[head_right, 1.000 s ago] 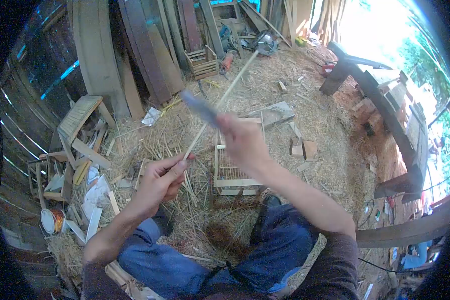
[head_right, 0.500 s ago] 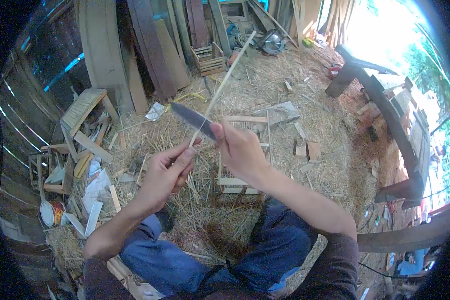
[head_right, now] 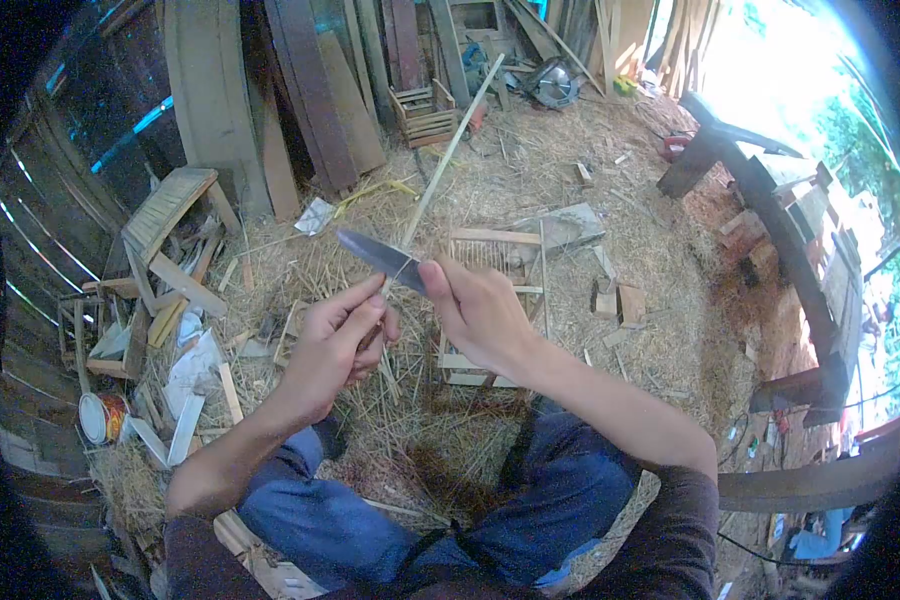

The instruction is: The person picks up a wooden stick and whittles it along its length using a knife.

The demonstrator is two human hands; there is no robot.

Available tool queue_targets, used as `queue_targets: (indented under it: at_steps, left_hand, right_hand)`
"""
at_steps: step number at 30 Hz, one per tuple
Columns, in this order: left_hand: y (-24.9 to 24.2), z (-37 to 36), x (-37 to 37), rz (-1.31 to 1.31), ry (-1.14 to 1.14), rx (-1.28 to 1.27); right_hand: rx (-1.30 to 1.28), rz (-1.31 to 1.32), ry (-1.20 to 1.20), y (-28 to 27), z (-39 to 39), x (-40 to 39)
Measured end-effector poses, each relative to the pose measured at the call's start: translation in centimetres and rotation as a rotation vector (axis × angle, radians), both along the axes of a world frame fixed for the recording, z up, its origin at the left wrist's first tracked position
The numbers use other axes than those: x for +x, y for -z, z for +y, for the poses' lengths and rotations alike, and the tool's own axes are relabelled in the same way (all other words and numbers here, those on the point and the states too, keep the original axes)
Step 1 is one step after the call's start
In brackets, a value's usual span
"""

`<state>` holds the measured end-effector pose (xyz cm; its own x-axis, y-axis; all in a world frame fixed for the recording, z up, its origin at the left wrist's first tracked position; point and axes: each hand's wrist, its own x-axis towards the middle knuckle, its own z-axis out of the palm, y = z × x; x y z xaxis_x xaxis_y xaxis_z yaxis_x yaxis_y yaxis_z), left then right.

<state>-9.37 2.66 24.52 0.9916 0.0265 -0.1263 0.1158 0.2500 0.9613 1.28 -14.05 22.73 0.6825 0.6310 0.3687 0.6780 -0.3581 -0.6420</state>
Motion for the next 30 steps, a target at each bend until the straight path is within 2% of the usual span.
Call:
queue_targets:
  at_steps: [3, 9, 15, 18, 24, 30]
  left_hand:
    - [-0.1, 0.2, 0.2, -0.004, 0.027, -0.011]
    - [-0.1, 0.2, 0.0, 0.009, 0.053, -0.070]
    - [0.7, 0.4, 0.0, -0.007, 0.072, -0.084]
    - [0.6, 0.5, 0.0, 0.004, 0.076, -0.057]
    - [0.6, 0.7, 0.0, -0.023, 0.070, 0.043]
    - [0.9, 0.8, -0.1, -0.004, 0.066, 0.063]
  right_hand:
    - [0.080, -0.023, -0.061, 0.5, 0.3, 0.0]
    - [-0.048, 0.070, -0.038, -0.6, 0.1, -0.3]
    - [-0.028, 0.124, -0.098, 0.2, 0.0, 0.4]
    - [-0.071, 0.217, -0.126, 0.4, -0.3, 0.6]
    - [0.015, 0.575, -0.214, 0.5, -0.4, 0.5]
    - [0.197, 0.692, -0.150, 0.2, -0.1, -0.2]
